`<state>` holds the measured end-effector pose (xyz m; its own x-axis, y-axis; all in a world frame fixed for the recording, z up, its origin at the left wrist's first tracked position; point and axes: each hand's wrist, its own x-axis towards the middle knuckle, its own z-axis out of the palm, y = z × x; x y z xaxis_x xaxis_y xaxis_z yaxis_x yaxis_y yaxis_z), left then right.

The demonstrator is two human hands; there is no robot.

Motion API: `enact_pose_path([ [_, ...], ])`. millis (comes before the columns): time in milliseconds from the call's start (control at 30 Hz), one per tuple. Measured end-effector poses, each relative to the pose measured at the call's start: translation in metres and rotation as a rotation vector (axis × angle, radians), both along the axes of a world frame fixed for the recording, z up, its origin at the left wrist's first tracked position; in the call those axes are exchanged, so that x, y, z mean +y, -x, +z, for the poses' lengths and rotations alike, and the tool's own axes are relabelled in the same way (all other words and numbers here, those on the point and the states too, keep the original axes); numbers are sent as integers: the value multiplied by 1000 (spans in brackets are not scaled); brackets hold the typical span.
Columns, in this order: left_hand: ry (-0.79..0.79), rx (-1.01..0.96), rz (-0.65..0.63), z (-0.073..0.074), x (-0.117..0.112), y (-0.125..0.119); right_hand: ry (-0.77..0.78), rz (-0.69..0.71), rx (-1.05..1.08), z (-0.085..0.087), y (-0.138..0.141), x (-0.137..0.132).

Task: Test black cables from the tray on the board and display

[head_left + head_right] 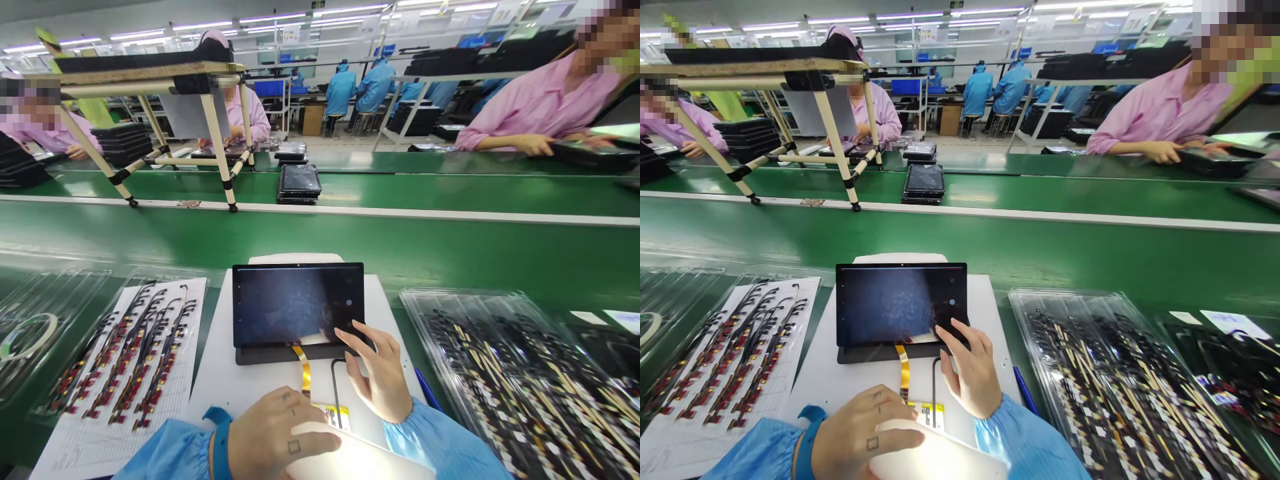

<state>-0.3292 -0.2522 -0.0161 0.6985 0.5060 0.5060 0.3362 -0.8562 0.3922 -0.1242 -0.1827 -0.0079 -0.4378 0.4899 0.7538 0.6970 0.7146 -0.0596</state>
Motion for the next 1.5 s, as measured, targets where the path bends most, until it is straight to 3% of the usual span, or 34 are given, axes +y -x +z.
enact_pose_path([
  [300, -33, -49, 19, 4, 2, -3, -10, 104, -10, -1, 1, -1],
  [633, 47, 8, -29, -7, -1, 1, 26, 190, -113, 3, 5, -3],
  [1500, 19, -6, -5, -10, -1, 1, 67, 213, -228, 2, 15, -3],
])
